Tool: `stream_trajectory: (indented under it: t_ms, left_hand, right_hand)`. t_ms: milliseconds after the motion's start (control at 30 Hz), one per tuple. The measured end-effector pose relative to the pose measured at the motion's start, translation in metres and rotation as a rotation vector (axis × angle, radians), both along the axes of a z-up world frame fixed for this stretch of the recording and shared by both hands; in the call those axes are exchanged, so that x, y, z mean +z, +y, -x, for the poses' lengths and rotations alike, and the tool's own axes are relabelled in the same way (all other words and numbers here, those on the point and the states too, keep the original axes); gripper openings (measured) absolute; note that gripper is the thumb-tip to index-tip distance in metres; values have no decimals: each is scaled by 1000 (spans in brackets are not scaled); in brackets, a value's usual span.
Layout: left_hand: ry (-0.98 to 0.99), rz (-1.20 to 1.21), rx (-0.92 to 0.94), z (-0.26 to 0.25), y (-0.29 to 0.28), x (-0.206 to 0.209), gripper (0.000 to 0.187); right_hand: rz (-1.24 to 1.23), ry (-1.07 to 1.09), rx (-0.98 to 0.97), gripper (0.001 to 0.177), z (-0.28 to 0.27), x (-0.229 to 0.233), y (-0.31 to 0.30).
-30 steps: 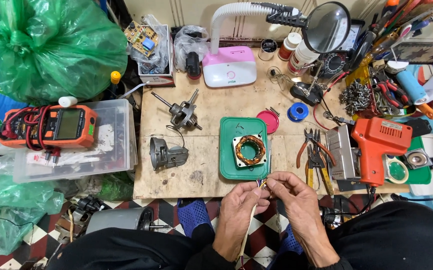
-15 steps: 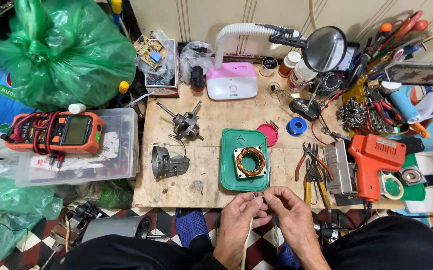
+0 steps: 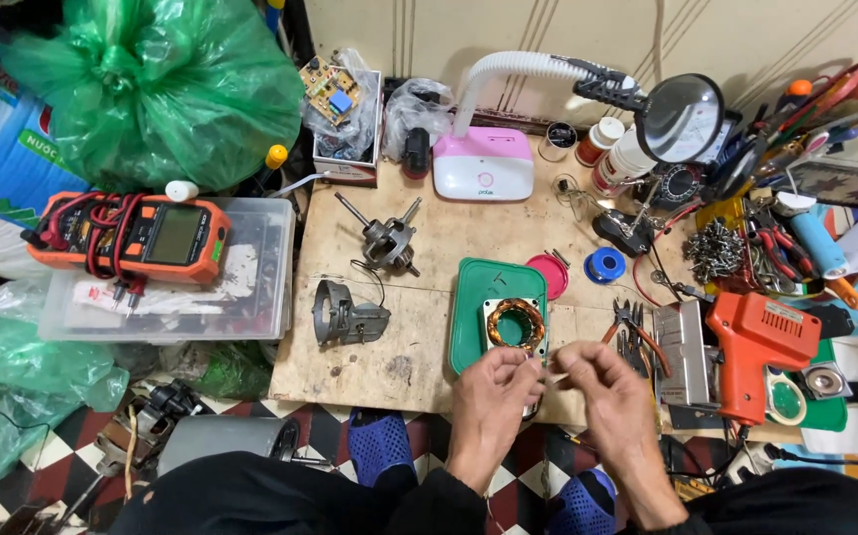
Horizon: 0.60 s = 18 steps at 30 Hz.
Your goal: The person works on a copper-wound stator coil, stripping and twisting wires by hand. They then use a heat gun to apply heat to the coil and continue manipulating the wires.
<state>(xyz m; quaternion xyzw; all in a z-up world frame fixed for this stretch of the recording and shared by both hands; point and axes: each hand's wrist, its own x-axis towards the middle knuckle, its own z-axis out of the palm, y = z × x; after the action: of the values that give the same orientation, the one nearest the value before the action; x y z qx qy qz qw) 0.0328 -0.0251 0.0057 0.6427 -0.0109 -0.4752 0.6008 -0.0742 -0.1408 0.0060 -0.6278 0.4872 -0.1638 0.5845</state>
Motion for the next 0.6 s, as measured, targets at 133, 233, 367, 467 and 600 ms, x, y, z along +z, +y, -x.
stream_trajectory:
  t_ms: [133,233,367,467,600]
  left_hand:
    - [55,15,162,-7,-5,-17,24]
    - [114,-1,243,-8,-4,-15,25]
    - [149,10,295,-7,-4,-29,29]
    - [190,28,318,-6,-2,-33,28]
    - [169,43,297,-3,-1,-44,28]
  right_hand:
    - [165,90,8,30,-20,12,-18]
    - [156,133,37,36,-33,16,-23]
    - [50,105,20,40,-51,19,-20]
    - [-17,151,-14,45,-54,9,-23]
    - [39,-4,-45,26,-41,-27,-38]
